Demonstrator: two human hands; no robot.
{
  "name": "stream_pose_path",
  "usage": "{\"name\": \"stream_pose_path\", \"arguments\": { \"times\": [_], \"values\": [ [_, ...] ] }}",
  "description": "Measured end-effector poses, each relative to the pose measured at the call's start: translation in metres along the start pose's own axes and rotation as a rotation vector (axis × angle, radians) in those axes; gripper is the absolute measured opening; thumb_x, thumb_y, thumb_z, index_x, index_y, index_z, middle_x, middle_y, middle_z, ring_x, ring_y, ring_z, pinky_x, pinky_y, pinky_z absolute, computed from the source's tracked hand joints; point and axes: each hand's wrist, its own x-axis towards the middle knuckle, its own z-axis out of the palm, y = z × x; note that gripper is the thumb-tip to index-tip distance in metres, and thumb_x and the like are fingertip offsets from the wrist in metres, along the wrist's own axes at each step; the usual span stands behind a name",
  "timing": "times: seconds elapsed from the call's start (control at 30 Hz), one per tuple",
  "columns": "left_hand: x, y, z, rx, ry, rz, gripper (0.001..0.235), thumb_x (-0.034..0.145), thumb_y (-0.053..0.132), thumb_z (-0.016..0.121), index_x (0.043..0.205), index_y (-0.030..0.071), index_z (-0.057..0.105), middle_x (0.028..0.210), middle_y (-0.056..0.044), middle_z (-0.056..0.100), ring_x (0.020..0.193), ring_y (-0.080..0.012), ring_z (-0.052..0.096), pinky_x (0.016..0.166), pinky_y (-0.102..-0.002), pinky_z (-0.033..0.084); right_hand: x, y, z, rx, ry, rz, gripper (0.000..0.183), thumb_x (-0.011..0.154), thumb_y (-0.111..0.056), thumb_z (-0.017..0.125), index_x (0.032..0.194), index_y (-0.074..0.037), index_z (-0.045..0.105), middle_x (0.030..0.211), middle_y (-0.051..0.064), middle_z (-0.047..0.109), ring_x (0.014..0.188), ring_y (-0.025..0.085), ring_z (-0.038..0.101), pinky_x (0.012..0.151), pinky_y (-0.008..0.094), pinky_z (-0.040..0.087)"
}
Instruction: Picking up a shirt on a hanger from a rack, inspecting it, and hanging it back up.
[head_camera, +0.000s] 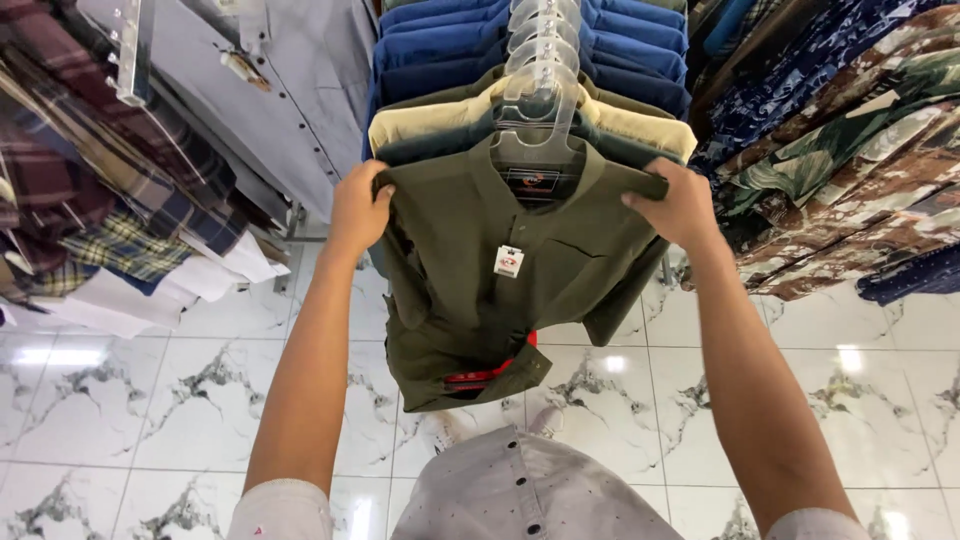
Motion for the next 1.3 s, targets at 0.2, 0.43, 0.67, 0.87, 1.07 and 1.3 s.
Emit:
{"name": "stream_pose_path", "arguments": {
  "times": [0.2,0.43,0.67,0.87,1.07,1.3],
  "values": [
    [-0.011,0.000,-0.002,-0.092,0.028,-0.079,0.011,0.104,0.011,0.067,0.114,0.008,0.070,0.096,-0.013,0.070,0.085,-0.0353,0.073,0.072,-0.048,0.058,-0.030,0.015,0.002,0.178,0.093,0.238,0.025,0.100,-0.012,0.077,0.105,0.005,0.059,0.099,0.030,0.063,0.103,0.055,0.064,0.080,0.069,0.055],
    [-0.027,-0.005,-0.002,0.010,0.095,-0.148,0.015,0.095,-0.002,0.059,0.109,0.000,0.061,0.104,-0.020,0.060,0.097,-0.0406,0.066,0.074,-0.051,0.059,-0.048,0.088,0.049,0.063,0.447,0.170,0.004,0.099,0.002,0.066,0.095,0.001,0.066,0.075,0.018,0.057,0.070,0.035,0.062,0.061,0.046,0.050],
    [-0.028,-0.043,0.011,0.001,0.209,-0.098,0.011,0.099,-0.008,0.057,0.109,-0.004,0.057,0.101,-0.020,0.050,0.091,-0.0439,0.062,0.069,-0.049,0.054,-0.055,0.081,0.047,0.093,0.673,0.115,0.020,0.101,0.010,0.050,0.094,0.004,0.068,0.076,0.017,0.055,0.069,0.031,0.058,0.064,0.043,0.049],
    [-0.030,-0.071,0.011,0.170,0.301,-0.065,0.009,0.094,-0.010,0.062,0.100,-0.003,0.061,0.098,-0.017,0.051,0.084,-0.0375,0.064,0.068,-0.042,0.056,-0.049,0.090,0.048,0.133,0.672,0.132,0.028,0.102,0.010,0.041,0.084,-0.001,0.060,0.063,0.014,0.046,0.057,0.025,0.041,0.060,0.040,0.035],
    [-0.039,-0.064,-0.003,-0.028,0.208,-0.100,0.012,0.099,-0.009,0.047,0.103,-0.007,0.059,0.104,-0.026,0.055,0.093,-0.0479,0.063,0.077,-0.052,0.054,-0.063,0.054,0.042,0.227,0.554,0.167,0.013,0.103,-0.018,0.055,0.098,-0.008,0.063,0.072,0.015,0.049,0.069,0.026,0.048,0.068,0.045,0.041],
    [-0.058,-0.036,-0.020,-0.099,0.188,-0.015,0.028,0.098,0.018,0.072,0.115,-0.003,0.062,0.109,-0.026,0.061,0.107,-0.0495,0.065,0.085,-0.061,0.055,-0.066,0.067,0.045,0.078,0.482,0.158,0.017,0.112,-0.015,0.073,0.111,0.002,0.074,0.071,0.017,0.061,0.069,0.039,0.066,0.069,0.053,0.052]
  ]
}}
